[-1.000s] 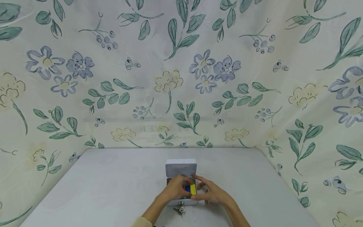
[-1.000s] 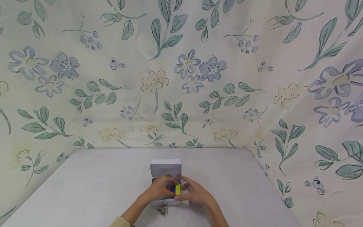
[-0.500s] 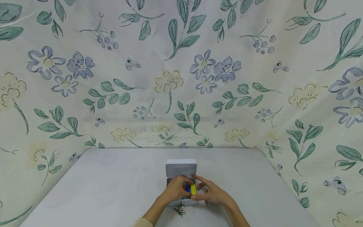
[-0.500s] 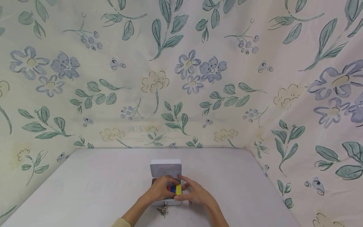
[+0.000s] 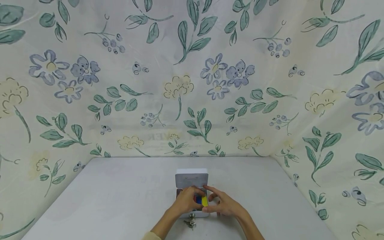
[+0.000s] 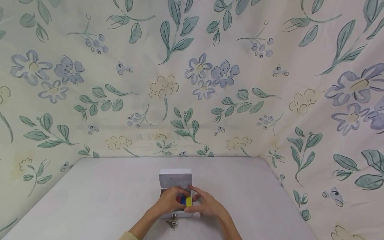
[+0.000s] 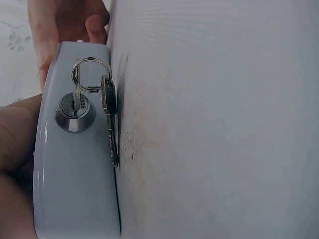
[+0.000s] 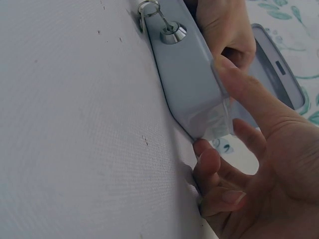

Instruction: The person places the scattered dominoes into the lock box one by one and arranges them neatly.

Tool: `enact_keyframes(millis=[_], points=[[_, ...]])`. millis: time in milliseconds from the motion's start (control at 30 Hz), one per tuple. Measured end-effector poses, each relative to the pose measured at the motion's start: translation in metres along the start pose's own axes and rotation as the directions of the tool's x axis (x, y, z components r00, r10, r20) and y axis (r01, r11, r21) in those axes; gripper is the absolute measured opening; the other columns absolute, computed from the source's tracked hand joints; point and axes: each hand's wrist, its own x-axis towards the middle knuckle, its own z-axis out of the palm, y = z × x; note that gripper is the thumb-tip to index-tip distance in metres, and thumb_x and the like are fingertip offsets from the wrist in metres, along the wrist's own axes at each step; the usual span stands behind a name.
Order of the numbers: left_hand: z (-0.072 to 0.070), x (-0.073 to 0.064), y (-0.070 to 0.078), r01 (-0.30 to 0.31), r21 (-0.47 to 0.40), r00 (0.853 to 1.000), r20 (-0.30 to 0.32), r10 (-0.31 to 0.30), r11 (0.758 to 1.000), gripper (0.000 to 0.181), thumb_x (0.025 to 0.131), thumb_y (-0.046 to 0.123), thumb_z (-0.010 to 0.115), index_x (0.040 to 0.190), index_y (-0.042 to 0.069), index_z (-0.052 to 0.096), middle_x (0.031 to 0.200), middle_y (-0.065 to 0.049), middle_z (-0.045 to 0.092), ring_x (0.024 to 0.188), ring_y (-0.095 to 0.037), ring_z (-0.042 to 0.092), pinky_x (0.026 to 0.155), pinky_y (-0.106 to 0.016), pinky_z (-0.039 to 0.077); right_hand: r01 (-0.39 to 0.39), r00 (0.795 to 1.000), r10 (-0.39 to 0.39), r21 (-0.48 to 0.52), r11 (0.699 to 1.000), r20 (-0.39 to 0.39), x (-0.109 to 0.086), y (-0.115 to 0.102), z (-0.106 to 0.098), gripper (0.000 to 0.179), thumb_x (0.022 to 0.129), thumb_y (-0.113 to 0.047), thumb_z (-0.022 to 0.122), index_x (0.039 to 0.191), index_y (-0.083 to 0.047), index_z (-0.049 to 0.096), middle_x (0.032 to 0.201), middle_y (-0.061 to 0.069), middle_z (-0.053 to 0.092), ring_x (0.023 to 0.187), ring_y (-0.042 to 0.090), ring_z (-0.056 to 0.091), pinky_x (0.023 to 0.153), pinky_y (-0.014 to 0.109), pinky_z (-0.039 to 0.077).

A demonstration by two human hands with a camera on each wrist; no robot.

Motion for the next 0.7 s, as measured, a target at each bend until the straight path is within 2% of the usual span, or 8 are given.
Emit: enact_keyframes(millis=[200,400,500,567,633,700], points=[[-0.003,-0.007,-0.001,-0.001,-0.021,0.999,-0.043,0.000,1.000,0.037,0.077,0.025,0.081,0.111,0.011,0.074,0.112,-0.004,0.072,0.109,-0.025,0.065,0.095,-0.047,0.051,-0.003,1.000,0.003,-0.004,1.000,-0.002,-0.002,-0.001,0.001,0.082,0.083,-0.037,0.077,0.152,-0.020,0.036,0.120,0.014,0.057,0.061,0.014,0.052,0.056,0.028,0.046],[-0.014,-0.024,-0.004,-0.009,-0.049,0.995,-0.100,0.004,0.999,0.035,0.082,0.030,0.077,0.113,0.014,0.072,0.116,-0.002,0.071,0.112,-0.026,0.065,0.096,-0.049,0.051,-0.026,1.000,0.026,-0.011,1.000,-0.011,-0.003,-0.001,0.001,0.084,0.081,-0.039,0.078,0.152,-0.024,0.036,0.119,0.012,0.056,0.062,0.013,0.053,0.057,0.028,0.046],[-0.020,-0.033,-0.003,-0.004,-0.054,0.992,-0.123,-0.003,0.999,0.036,0.082,0.030,0.077,0.114,0.013,0.071,0.112,-0.002,0.072,0.109,-0.026,0.065,0.094,-0.049,0.051,-0.038,0.999,0.037,-0.016,0.999,-0.015,-0.003,-0.003,0.001,0.082,0.082,-0.038,0.078,0.152,-0.024,0.036,0.119,0.011,0.056,0.064,0.014,0.053,0.057,0.028,0.046],[-0.023,-0.038,-0.002,-0.014,-0.052,0.989,-0.148,0.006,0.999,0.037,0.082,0.030,0.078,0.114,0.013,0.071,0.108,-0.003,0.073,0.104,-0.024,0.066,0.090,-0.042,0.053,-0.041,0.999,0.041,-0.021,0.999,-0.016,-0.003,-0.004,0.001,0.082,0.082,-0.037,0.078,0.152,-0.024,0.036,0.119,0.011,0.056,0.064,0.014,0.052,0.058,0.028,0.046],[-0.026,-0.044,-0.001,-0.022,-0.068,0.986,-0.168,0.010,0.997,0.038,0.083,0.030,0.078,0.116,0.012,0.070,0.103,-0.003,0.073,0.091,-0.022,0.065,0.079,-0.031,0.054,-0.044,0.999,0.043,-0.025,0.999,-0.018,-0.003,-0.005,0.001,0.082,0.082,-0.036,0.078,0.152,-0.023,0.036,0.118,0.011,0.056,0.064,0.015,0.052,0.057,0.028,0.045],[-0.029,-0.049,0.001,-0.022,-0.097,0.984,-0.177,0.005,0.995,0.039,0.083,0.029,0.078,0.117,0.012,0.070,0.100,-0.005,0.072,0.077,-0.016,0.060,0.066,-0.022,0.049,-0.046,0.999,0.046,-0.028,0.999,-0.020,-0.003,-0.006,0.002,0.082,0.082,-0.035,0.078,0.152,-0.023,0.036,0.117,0.011,0.056,0.063,0.015,0.053,0.057,0.029,0.045]])
